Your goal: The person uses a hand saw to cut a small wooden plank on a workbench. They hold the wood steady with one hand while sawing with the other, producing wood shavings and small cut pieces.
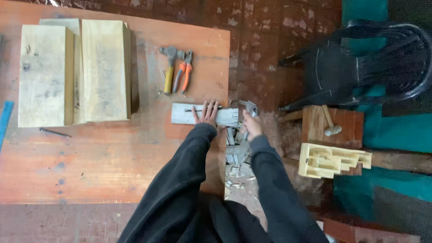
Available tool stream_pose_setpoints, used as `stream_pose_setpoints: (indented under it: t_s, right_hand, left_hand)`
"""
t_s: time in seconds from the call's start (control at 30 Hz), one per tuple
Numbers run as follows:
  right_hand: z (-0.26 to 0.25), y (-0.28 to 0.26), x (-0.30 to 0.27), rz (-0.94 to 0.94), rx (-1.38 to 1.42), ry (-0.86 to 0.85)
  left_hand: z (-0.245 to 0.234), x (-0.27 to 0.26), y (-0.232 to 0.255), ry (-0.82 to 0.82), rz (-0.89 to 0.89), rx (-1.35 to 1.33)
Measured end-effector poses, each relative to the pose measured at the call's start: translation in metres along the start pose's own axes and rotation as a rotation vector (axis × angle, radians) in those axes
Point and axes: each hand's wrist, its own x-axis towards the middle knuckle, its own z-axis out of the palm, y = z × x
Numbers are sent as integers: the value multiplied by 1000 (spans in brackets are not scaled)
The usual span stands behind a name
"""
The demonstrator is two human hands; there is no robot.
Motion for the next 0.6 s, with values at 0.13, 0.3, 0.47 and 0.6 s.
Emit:
stream_pose_setpoints:
  t_s: [0.13,0.3,0.47,0.6]
  right_hand:
    - [-16,-32,-19,90,-455,-15]
    - [8,-135,-123,143,-64,64]
    - [-1,0,62,17,-188,17]
    - [-9,10,14,104,-70,101]
  left_hand:
    - [16,11,-8,-21,3,26]
    - [12,-1,-4,-50,3,-33]
    - [34,49,-17,82,-24,-52]
    - [6,7,-11,-48,63,-67]
